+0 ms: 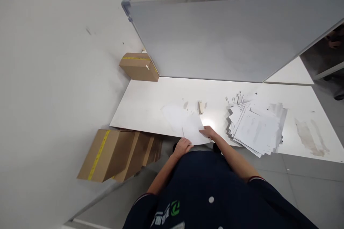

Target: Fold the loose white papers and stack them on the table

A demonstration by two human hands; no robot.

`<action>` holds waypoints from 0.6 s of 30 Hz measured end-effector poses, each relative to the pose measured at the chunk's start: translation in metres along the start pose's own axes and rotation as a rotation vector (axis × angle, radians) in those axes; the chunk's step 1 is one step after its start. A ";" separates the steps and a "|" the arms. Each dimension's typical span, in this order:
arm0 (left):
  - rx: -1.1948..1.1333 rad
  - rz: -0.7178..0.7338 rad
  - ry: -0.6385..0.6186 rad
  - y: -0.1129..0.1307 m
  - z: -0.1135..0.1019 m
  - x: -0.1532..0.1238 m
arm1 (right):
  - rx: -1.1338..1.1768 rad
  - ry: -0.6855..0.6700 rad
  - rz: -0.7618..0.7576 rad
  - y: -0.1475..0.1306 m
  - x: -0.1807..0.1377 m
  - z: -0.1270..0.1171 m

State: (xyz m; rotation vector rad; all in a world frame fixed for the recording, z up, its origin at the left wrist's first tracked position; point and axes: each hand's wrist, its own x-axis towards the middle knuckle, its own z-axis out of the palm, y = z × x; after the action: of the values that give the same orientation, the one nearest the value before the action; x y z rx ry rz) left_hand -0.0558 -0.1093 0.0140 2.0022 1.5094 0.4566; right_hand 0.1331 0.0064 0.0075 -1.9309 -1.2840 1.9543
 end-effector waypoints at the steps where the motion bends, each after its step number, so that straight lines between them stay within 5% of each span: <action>1: 0.001 -0.009 0.030 -0.003 -0.001 -0.001 | -0.081 0.060 -0.020 0.009 0.000 -0.003; 7: 0.302 -0.280 0.238 -0.034 -0.020 0.008 | -0.132 0.218 -0.069 0.049 -0.003 -0.019; 18: 0.636 -0.320 -0.043 -0.053 -0.026 0.036 | -0.116 0.257 -0.109 0.058 0.002 -0.018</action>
State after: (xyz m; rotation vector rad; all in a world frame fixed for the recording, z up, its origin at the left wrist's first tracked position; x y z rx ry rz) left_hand -0.1002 -0.0591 -0.0020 2.1252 2.0824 -0.2317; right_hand 0.1757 -0.0209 -0.0266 -2.0358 -1.4211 1.5534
